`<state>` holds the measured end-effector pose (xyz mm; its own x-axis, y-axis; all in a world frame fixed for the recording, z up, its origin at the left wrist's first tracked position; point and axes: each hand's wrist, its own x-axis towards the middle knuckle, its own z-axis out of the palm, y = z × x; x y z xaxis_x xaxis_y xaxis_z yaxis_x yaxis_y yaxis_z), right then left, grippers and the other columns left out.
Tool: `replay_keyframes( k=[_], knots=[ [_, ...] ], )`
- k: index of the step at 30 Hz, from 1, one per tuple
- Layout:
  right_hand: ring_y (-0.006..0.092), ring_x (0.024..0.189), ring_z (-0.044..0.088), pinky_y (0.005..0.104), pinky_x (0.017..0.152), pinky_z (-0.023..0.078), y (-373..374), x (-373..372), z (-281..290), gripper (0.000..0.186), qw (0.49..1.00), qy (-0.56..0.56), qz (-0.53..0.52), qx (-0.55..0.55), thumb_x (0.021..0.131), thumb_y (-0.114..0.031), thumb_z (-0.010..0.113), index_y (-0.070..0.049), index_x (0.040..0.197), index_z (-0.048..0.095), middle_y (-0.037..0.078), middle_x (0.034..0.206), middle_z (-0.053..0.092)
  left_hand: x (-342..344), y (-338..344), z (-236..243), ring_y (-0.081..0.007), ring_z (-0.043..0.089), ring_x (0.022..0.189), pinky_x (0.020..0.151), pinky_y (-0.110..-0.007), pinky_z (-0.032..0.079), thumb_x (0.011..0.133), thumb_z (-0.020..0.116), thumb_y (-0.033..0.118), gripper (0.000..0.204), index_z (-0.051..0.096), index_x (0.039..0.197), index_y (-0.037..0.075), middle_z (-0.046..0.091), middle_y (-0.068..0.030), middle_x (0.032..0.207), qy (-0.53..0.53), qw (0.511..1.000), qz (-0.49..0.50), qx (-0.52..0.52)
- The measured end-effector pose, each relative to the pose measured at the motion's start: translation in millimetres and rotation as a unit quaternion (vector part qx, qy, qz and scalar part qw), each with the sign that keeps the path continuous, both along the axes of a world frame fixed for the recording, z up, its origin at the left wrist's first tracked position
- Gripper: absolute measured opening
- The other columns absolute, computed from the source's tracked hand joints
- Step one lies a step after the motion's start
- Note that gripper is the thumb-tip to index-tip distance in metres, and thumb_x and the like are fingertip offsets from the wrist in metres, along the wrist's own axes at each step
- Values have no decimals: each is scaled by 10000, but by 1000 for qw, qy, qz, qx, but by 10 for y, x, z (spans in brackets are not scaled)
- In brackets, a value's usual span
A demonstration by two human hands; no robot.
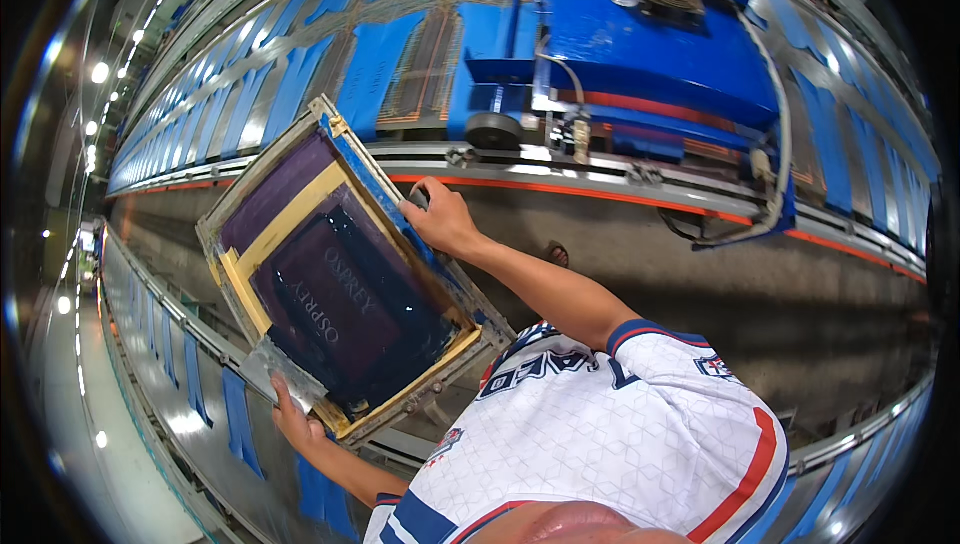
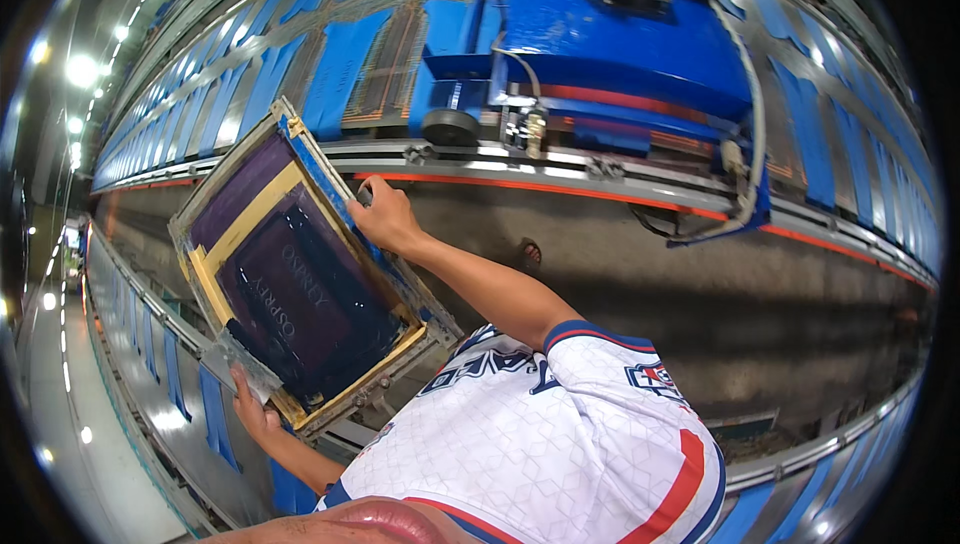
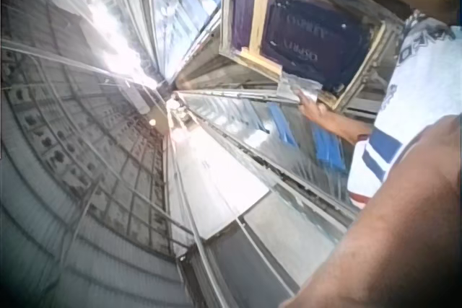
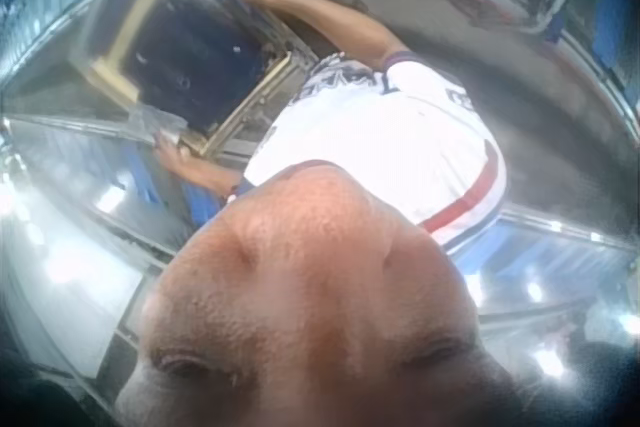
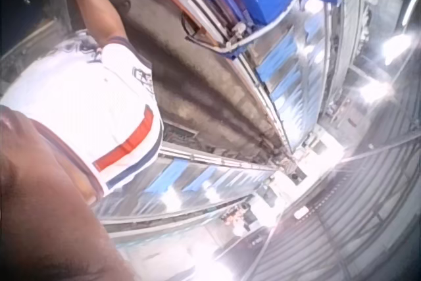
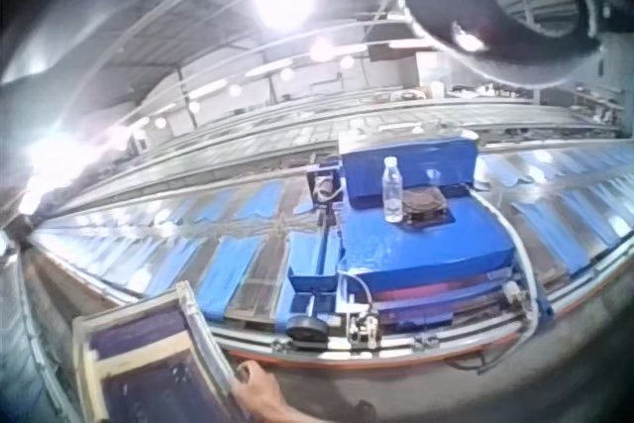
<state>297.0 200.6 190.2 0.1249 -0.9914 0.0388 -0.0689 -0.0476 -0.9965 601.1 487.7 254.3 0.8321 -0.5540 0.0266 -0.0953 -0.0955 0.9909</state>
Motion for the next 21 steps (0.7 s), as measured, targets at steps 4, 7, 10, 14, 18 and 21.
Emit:
replay_keyframes(
  k=[4,7,10,14,18,21],
  knots=[
    [344,833,682,433,773,513,-75,32,-33,392,999,-39,32,14,872,-326,695,-1,1074,611,215,858,686,-64,19,99,-231,458,1395,1174,-359,313,980,680,387,687,486,1422,-101,496,-182,1505,0,1000,2,-30],
    [461,907,677,504,816,517,18,7,-72,419,997,-70,15,20,862,-336,694,-1,1099,606,282,906,695,6,0,89,-238,511,1339,1138,-372,370,974,692,373,671,500,1408,-102,530,-165,1468,-8,998,-24,-52],
    [474,952,667,504,838,516,191,-47,-142,419,997,-47,-52,12,842,-340,699,-23,1104,624,288,974,698,127,17,48,-241,564,1267,1089,-383,428,962,712,350,648,519,1388,-99,572,-146,1412,29,992,-97,-75],
    [469,960,669,494,860,520,526,-80,9,392,987,13,-157,-40,826,-344,690,-27,1053,657,280,968,703,503,-116,-175,-234,596,1208,1048,-385,462,949,734,324,609,547,1362,-83,605,-143,1358,80,979,-163,-89],
    [365,873,714,445,810,546,864,-83,-34,367,965,50,-254,-36,834,-358,681,-51,1035,697,216,899,732,714,-285,-92,-214,620,1143,1002,-378,486,910,782,334,624,559,1346,-53,636,-114,1280,126,954,-267,-54],
    [257,768,712,379,749,549,1144,-325,-16,331,951,43,-305,-30,849,-345,693,-57,1011,708,143,785,728,673,-520,-133,-204,622,1125,990,-374,488,902,790,343,625,559,1344,-34,643,-100,1260,173,922,-341,-53]
  ],
)
